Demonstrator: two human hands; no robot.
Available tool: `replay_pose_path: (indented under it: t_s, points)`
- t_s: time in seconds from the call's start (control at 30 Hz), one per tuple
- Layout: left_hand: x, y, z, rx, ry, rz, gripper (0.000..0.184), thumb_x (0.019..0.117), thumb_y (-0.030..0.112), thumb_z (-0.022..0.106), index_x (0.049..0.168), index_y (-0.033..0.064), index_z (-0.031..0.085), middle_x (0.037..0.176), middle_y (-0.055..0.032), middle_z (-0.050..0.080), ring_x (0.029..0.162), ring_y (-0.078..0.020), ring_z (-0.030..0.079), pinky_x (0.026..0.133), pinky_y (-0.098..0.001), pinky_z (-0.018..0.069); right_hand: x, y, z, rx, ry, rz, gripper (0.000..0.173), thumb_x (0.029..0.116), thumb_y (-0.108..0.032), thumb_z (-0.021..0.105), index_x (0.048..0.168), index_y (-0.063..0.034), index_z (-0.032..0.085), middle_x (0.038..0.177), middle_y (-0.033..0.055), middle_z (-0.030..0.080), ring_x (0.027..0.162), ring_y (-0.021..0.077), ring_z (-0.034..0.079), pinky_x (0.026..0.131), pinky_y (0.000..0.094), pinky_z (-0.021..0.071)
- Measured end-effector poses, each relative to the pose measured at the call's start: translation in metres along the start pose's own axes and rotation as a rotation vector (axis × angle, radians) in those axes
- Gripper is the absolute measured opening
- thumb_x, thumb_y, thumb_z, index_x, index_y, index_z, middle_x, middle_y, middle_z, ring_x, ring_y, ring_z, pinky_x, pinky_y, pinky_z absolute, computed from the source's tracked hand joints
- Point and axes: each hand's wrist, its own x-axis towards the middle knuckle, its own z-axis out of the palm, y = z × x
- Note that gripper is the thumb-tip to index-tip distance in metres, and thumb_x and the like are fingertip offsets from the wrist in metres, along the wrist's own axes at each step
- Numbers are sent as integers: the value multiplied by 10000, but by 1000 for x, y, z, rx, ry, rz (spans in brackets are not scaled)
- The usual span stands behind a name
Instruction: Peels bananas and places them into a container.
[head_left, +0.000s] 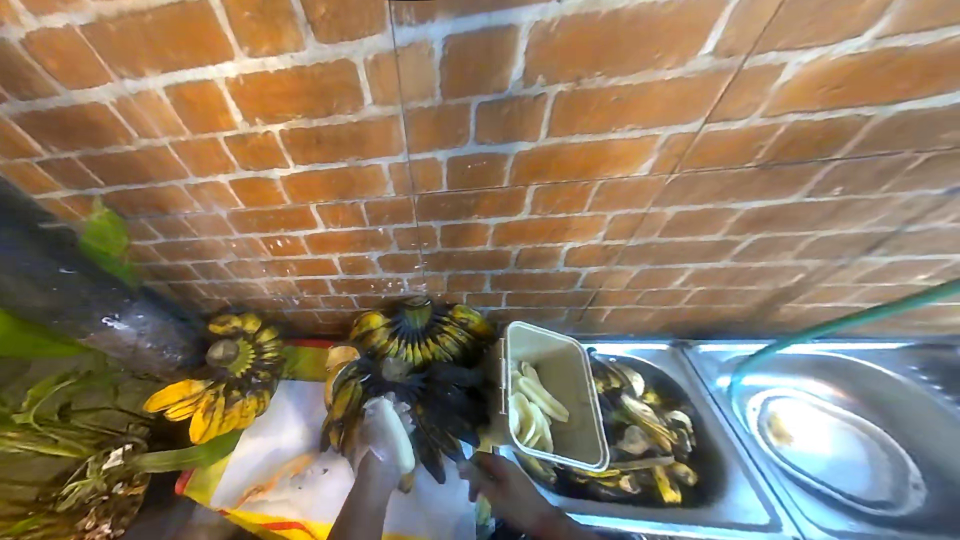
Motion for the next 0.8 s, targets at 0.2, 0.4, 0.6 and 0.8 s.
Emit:
replay_pose_path:
  t_s: [0.2,0.4,0.6,0.8]
  points:
    - [-21,15,89,-229,-191,-166,394,1113,369,302,1054,101,586,717,-50,588,527,-147,573,444,-288,504,-44,-31,-35,170,334,-236,280,1084,-334,518,1131,-80,625,810,22,687,669,147,651,605,330,564]
    - [-43,8,177,-220,-261,-215,373,1092,407,308,959,140,532,658,-11,537,507,-131,560,454,-287,516,-61,-57,-60,203,363,-465,445,1126,-418,328,1073,-82,614,786,2,546,631,98,502,558,284,447]
    - [-70,-9,238,-90,-222,-150,291,1092,293,349,948,134,545,651,-6,549,518,-109,563,465,-264,505,-75,-46,-75,161,469,-538,489,1131,-428,278,983,-84,593,756,1,521,646,92,513,589,287,461]
    - [-78,-27,260,-81,-210,-175,253,1081,274,388,955,127,551,657,-28,562,515,-135,570,462,-290,513,-82,-32,-94,147,526,-479,476,1123,-451,304,972,-95,580,710,5,485,612,117,510,566,315,472]
